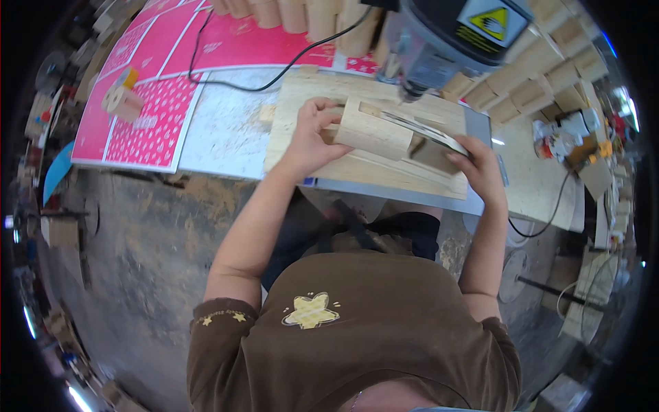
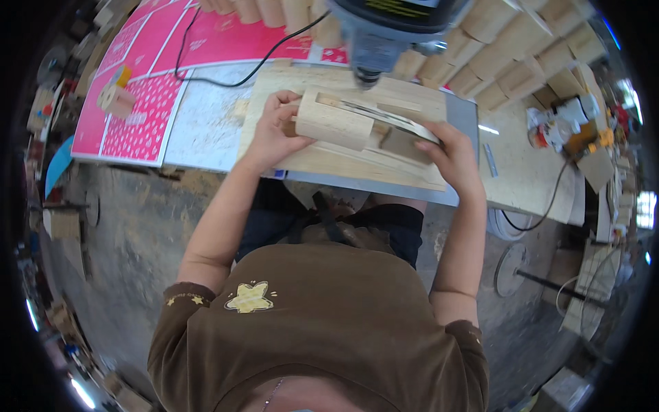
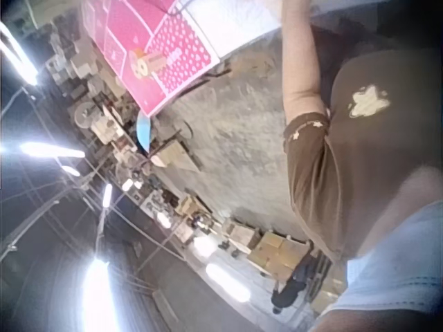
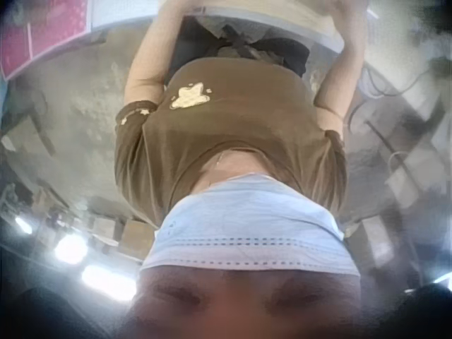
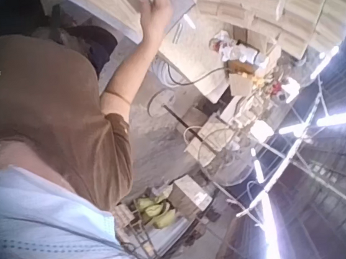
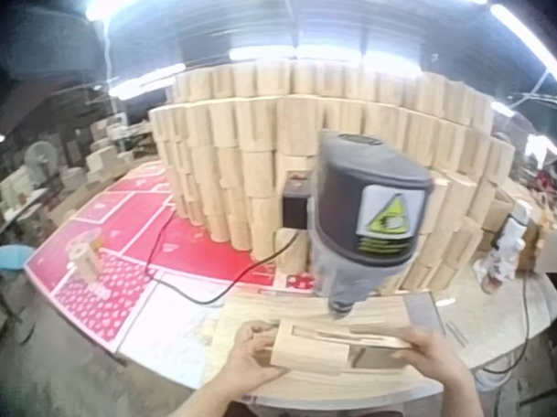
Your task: Operating a drill press to process cylindrical wooden blocks and placing them in boxes.
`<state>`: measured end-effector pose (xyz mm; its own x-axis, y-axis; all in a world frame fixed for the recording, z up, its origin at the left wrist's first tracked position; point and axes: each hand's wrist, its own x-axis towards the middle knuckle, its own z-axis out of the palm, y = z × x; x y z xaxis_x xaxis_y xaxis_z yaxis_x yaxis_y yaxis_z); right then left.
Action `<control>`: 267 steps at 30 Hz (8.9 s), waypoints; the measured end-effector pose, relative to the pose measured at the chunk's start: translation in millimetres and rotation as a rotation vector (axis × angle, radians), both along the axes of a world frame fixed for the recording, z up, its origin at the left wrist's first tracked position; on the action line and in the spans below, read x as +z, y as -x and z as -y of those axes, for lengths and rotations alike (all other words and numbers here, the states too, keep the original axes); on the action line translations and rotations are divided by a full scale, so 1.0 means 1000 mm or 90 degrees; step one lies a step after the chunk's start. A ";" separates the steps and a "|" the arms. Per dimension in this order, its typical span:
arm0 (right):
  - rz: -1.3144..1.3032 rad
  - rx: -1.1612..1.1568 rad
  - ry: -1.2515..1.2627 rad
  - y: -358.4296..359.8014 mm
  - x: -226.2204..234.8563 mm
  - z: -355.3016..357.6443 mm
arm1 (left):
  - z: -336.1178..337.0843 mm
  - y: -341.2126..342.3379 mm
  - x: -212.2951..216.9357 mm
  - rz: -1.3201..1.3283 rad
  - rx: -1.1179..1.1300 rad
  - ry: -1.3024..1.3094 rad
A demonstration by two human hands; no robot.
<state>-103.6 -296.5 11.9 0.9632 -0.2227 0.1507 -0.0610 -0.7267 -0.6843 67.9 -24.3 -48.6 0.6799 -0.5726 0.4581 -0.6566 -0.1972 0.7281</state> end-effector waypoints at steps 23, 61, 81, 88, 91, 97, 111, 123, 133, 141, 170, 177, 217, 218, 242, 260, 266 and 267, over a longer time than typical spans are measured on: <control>-0.091 -0.106 -0.343 0.032 -0.010 -0.021 | -0.389 -0.166 0.039 -0.087 0.852 -0.176; 0.045 -0.216 -0.413 0.085 0.028 -0.038 | 0.024 -0.372 0.226 0.082 0.326 0.202; 0.065 -0.055 -0.240 0.043 0.003 -0.021 | -0.085 -0.135 0.184 0.124 0.092 0.092; 0.054 -0.029 -0.179 0.011 -0.015 -0.014 | -0.059 -0.014 0.118 0.070 -0.123 -0.249; 0.000 0.018 -0.240 0.003 -0.017 -0.010 | -0.049 0.007 0.096 0.055 -0.166 -0.353; -0.045 0.049 -0.309 -0.007 -0.013 0.000 | -0.038 0.005 0.090 -0.032 -0.154 -0.363; 0.125 -0.032 0.043 -0.013 -0.023 -0.015 | 0.008 0.058 -0.009 -0.338 0.013 0.247; 0.230 -0.158 0.090 -0.045 -0.037 -0.020 | 0.022 0.025 -0.027 0.128 0.220 -0.106; 0.561 -0.166 -0.211 -0.069 0.078 0.009 | 0.013 0.015 -0.027 0.186 0.181 -0.100; 0.431 -0.183 0.035 -0.084 0.145 -0.013 | 0.014 0.016 -0.027 0.177 0.198 -0.143; 0.394 -0.195 0.223 -0.126 0.157 0.010 | 0.047 0.030 -0.028 0.147 0.149 -0.120; 0.340 -0.196 0.117 -0.029 0.116 -0.048 | 0.045 0.031 -0.029 0.125 0.140 -0.131; 0.083 -0.078 0.335 -0.018 -0.020 -0.012 | -0.020 0.003 -0.003 -0.132 -0.032 0.022; 0.041 -0.073 0.323 -0.017 -0.020 -0.011 | -0.035 0.002 0.000 -0.151 -0.028 0.041; 0.084 -0.008 0.250 -0.011 -0.013 -0.035 | 0.003 0.018 0.030 -0.752 0.010 0.065; 0.201 -0.082 0.258 -0.049 -0.031 -0.027 | 0.017 0.014 -0.026 0.073 0.178 -0.101; 0.528 -0.180 -0.115 -0.062 0.048 -0.021 | 0.014 0.010 -0.028 0.094 0.143 -0.128; 0.593 -0.253 -0.094 -0.071 0.073 -0.013 | 0.014 0.010 -0.028 0.100 0.144 -0.127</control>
